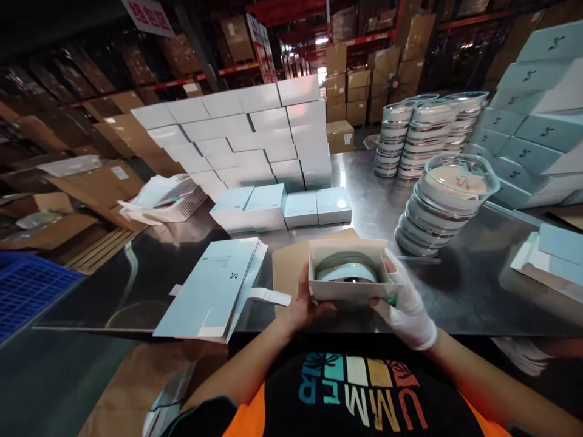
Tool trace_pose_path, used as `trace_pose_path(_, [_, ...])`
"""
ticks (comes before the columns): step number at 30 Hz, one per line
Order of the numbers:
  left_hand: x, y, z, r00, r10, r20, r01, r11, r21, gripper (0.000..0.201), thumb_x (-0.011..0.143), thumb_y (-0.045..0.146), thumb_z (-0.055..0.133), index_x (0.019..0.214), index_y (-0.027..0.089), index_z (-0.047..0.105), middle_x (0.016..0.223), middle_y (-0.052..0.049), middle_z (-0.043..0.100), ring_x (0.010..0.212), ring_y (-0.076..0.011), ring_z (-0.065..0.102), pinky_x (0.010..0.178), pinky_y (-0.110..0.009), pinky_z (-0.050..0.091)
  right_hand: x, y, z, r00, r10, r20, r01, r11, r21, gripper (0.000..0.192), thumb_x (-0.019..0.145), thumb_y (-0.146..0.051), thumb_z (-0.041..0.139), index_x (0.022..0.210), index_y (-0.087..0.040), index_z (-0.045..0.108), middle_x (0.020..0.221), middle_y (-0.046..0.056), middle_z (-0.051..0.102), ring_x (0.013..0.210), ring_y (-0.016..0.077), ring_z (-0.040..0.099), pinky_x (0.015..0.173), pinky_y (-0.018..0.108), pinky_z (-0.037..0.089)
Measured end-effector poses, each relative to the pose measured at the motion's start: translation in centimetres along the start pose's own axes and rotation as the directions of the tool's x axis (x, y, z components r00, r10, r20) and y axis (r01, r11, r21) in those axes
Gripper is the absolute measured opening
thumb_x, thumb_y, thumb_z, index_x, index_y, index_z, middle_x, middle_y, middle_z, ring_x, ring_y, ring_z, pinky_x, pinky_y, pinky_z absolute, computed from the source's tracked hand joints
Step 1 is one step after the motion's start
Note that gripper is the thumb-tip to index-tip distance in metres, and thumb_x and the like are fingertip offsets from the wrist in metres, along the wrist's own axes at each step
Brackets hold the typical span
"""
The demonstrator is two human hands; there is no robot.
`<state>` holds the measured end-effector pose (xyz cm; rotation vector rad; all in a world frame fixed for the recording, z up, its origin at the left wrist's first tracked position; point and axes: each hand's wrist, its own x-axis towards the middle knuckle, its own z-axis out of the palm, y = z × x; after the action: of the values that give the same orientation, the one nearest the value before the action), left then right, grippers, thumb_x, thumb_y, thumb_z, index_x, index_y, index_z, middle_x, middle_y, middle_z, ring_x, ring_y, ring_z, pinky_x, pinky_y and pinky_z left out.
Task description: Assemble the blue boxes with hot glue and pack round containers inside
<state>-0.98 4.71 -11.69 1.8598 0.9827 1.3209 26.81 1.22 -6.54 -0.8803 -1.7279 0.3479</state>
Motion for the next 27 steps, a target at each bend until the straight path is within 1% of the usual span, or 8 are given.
trace_pose_path(4, [2.0,2.7,-0.2,0.968,0.249,-0.001,-0.249,0.968,0.035,0.055,0.087,0.069,0.079,0.115,0.022,0.078,0.120,-0.015,0.072,0.124,-0.0365,0.066,0.105,-0.050,0.057,1.9,-1.6,1.8,0.974,0.223,0.045,-0.227,0.946,0.232,0.055,0.099,-0.070,0.065,0.124,-0.024,0.081,0.135,0.015,0.077,0.134,0.0361,0.070,0.116,0.051,0.056])
trace_pose_path(8, [2.6,3.2,0.7,0.949,0.229,-0.218,-0.244,0.969,-0.042,0.057,0.094,0.074,0.068,0.122,0.024,0.071,0.112,-0.011,0.072,0.106,-0.0288,0.069,0.092,-0.042,0.059,3.6,-2.7,3.3,0.872,0.482,-0.088,-0.452,0.860,0.235,0.043,0.094,-0.055,0.071,0.122,-0.022,0.075,0.117,0.010,0.081,0.110,0.0317,0.076,0.102,0.048,0.062])
trace_pose_path(10, [2.2,2.5,1.1,0.918,0.260,-0.298,-0.289,0.956,-0.057,0.071,0.091,0.078,0.068,0.139,0.027,0.062,0.126,-0.012,0.070,0.116,-0.0289,0.070,0.096,-0.041,0.059,3.6,-2.6,4.2,0.856,0.471,-0.214,-0.429,0.878,0.214,0.046,0.087,-0.040,0.074,0.130,-0.023,0.067,0.127,0.011,0.078,0.118,0.0302,0.073,0.108,0.048,0.059])
trace_pose_path(14, [1.4,1.1,0.1,0.917,0.381,-0.118,-0.364,0.920,0.147,0.061,0.088,0.068,0.081,0.131,0.027,0.069,0.116,-0.010,0.074,0.129,-0.0324,0.067,0.113,-0.048,0.052,3.6,-1.1,3.7,0.922,0.288,-0.260,-0.247,0.952,0.181,0.051,0.094,-0.028,0.062,0.145,-0.028,0.054,0.142,0.011,0.069,0.123,0.0255,0.071,0.108,0.047,0.058])
trace_pose_path(17, [1.3,0.8,-1.8,0.916,0.349,-0.199,-0.301,0.924,0.235,0.062,0.085,0.068,0.084,0.127,0.025,0.072,0.113,-0.009,0.074,0.122,-0.0326,0.070,0.110,-0.048,0.053,4.6,1.6,0.4,0.972,0.132,-0.196,-0.165,0.974,-0.159,0.041,0.098,-0.033,0.060,0.137,-0.024,0.062,0.142,0.015,0.069,0.128,0.0311,0.069,0.113,0.052,0.054])
trace_pose_path(19, [1.4,0.8,-3.2,0.898,0.310,-0.312,-0.240,0.940,0.243,0.064,0.084,0.071,0.082,0.126,0.025,0.072,0.113,-0.008,0.074,0.111,-0.0299,0.072,0.101,-0.044,0.056,5.5,3.9,-2.6,0.955,0.250,-0.163,-0.298,0.815,-0.496,0.033,0.096,-0.035,0.061,0.123,-0.019,0.071,0.133,0.019,0.072,0.129,0.0371,0.067,0.114,0.055,0.052])
trace_pose_path(22, [1.7,0.6,-4.6,0.878,0.258,-0.404,-0.181,0.959,0.218,0.063,0.085,0.074,0.080,0.122,0.024,0.073,0.113,-0.008,0.075,0.104,-0.0278,0.072,0.095,-0.041,0.057,6.6,6.9,-5.9,0.824,0.533,-0.192,-0.494,0.512,-0.703,0.030,0.097,-0.032,0.060,0.116,-0.015,0.076,0.119,0.025,0.076,0.119,0.0431,0.070,0.105,0.061,0.053])
trace_pose_path(27, [2.0,0.2,-4.8,0.882,0.254,-0.397,-0.175,0.959,0.224,0.066,0.085,0.080,0.074,0.117,0.022,0.074,0.111,-0.009,0.076,0.104,-0.0290,0.073,0.096,-0.043,0.058,6.7,7.8,-5.6,0.775,0.613,-0.157,-0.511,0.460,-0.726,0.044,0.097,-0.030,0.064,0.138,-0.016,0.069,0.151,0.024,0.065,0.146,0.0429,0.057,0.128,0.064,0.033])
